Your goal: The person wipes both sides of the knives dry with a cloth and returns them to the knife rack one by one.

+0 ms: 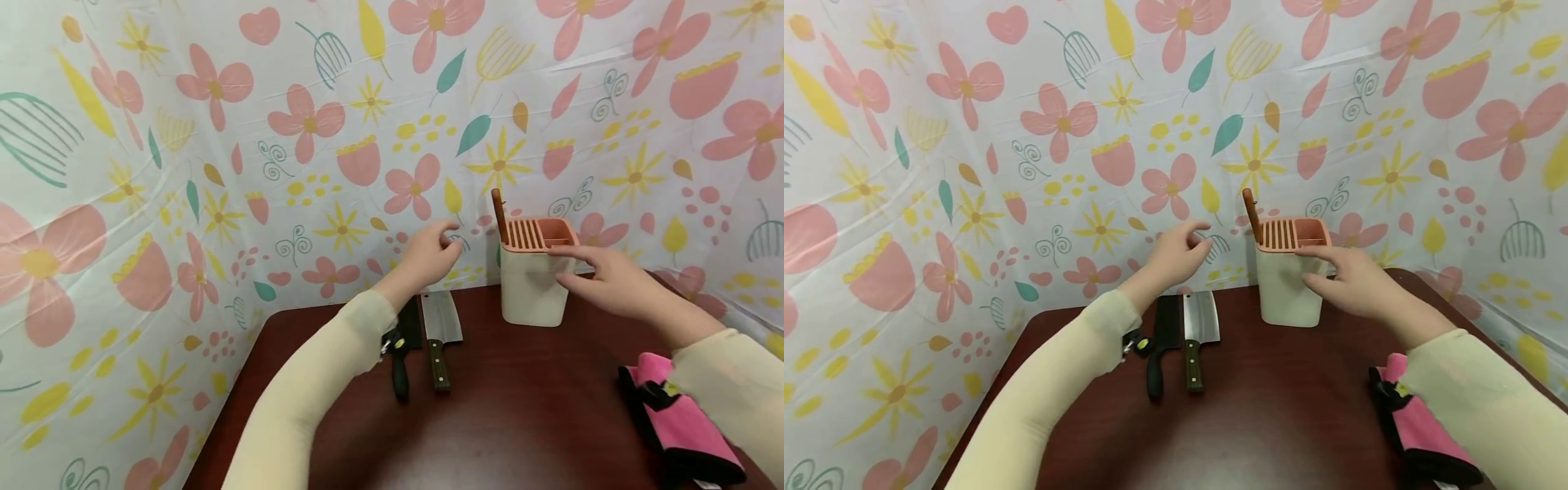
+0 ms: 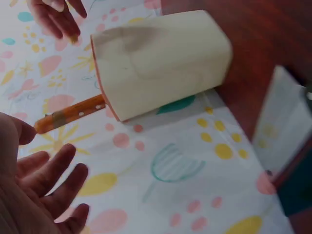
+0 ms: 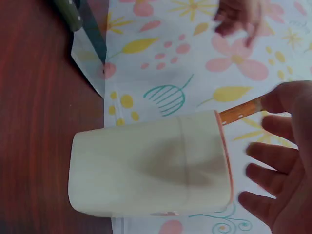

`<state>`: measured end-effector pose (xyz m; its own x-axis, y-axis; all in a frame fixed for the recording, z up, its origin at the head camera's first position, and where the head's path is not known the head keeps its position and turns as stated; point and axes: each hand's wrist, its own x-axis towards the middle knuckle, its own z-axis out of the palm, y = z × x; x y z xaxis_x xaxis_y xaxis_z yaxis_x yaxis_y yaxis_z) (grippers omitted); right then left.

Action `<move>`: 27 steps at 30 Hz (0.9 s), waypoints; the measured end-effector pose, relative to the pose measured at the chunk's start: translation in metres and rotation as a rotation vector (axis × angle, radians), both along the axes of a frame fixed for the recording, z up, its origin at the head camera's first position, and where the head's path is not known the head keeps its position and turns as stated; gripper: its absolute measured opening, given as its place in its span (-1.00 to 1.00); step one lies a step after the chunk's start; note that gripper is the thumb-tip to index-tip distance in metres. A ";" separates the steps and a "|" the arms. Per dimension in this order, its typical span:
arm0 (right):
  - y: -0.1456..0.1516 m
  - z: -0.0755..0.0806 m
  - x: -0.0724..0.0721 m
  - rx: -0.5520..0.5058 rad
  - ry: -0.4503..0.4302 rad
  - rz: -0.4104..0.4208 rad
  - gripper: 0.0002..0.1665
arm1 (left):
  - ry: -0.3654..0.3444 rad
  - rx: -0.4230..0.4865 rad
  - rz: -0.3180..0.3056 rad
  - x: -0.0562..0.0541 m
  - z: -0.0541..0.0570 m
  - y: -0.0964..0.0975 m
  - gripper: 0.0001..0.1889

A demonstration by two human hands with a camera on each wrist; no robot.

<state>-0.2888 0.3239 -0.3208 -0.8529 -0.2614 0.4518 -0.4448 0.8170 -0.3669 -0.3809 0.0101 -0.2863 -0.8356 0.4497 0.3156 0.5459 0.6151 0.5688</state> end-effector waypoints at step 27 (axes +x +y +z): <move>0.069 -0.133 0.111 0.424 -0.369 -0.110 0.27 | -0.467 -0.099 0.213 0.017 -0.160 -0.134 -0.64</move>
<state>-0.1781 0.3925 -0.4538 -0.9667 -0.2560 -0.0059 -0.2537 0.9608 -0.1119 -0.3641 -0.1243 -0.4463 -0.9533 0.2634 -0.1478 0.1052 0.7484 0.6549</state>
